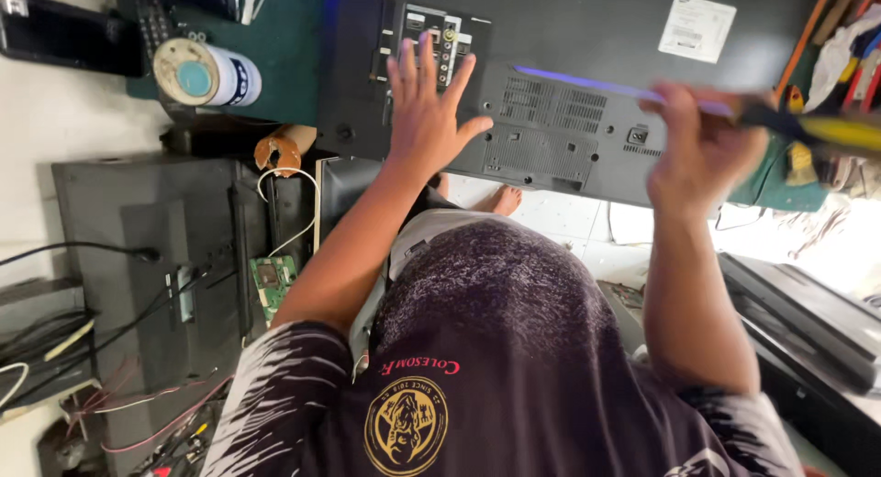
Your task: The person uses a screwdriver to remove screws from the back panel of a television. They systematically unscrew fasteners from various locations on the casing and place them on the workbench.
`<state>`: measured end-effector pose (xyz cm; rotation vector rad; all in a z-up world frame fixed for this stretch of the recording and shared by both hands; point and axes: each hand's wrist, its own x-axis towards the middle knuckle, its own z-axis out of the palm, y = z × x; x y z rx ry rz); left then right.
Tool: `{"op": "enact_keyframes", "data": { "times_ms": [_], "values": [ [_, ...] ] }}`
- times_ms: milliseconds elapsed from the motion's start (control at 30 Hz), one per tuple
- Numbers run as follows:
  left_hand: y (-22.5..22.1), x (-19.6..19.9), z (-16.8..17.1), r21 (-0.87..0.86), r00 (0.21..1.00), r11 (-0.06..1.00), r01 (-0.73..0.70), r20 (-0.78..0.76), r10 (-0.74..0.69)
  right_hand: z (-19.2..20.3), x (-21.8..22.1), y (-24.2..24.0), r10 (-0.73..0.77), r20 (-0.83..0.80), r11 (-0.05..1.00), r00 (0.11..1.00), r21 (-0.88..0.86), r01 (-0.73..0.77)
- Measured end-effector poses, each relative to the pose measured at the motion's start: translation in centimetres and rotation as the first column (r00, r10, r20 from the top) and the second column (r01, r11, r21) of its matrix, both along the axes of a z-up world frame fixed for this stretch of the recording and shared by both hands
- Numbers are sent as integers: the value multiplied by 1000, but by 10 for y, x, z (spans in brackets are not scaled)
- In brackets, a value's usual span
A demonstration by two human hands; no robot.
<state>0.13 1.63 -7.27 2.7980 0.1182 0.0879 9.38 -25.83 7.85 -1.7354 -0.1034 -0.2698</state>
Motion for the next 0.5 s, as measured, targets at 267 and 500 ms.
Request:
{"op": "enact_keyframes", "data": {
  "times_ms": [267, 500],
  "values": [
    [8, 3, -18, -88, 987, 996, 19, -155, -32, 12, 44, 108, 501, 122, 839, 857, -312, -446],
    [8, 1, -29, -90, 996, 996, 21, -88, -29, 7, 54, 137, 595, 104, 679, 797, -596, -429]
  ]
}}
